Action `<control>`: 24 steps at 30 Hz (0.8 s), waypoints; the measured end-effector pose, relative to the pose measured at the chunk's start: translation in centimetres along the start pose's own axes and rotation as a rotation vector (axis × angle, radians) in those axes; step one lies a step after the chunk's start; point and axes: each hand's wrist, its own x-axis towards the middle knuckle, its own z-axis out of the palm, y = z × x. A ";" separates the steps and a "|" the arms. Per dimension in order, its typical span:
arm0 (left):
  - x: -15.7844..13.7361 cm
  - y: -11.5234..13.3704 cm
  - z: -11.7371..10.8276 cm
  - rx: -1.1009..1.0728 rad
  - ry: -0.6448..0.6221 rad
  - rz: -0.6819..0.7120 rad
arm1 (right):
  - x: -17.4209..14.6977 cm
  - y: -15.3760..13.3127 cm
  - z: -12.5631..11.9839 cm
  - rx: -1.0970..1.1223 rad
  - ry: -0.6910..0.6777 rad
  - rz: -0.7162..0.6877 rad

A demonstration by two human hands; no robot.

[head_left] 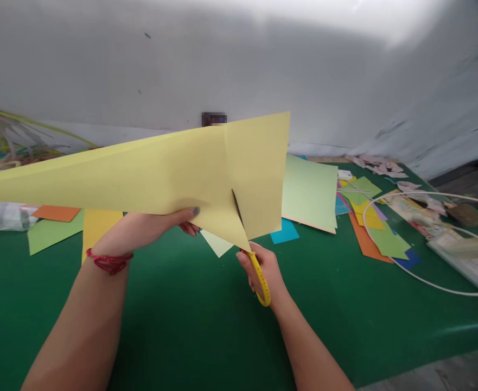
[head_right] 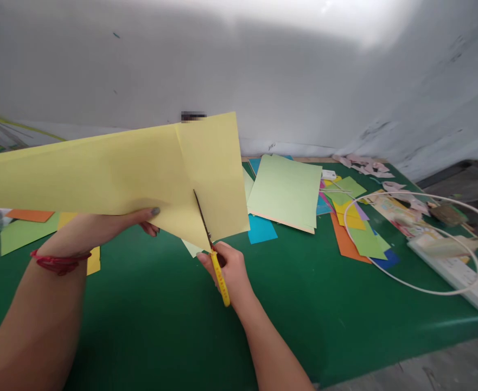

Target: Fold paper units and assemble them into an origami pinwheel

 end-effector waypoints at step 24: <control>-0.2 0.0 0.1 -0.015 -0.055 -0.044 | -0.3 0.7 -0.4 0.003 -0.183 -0.168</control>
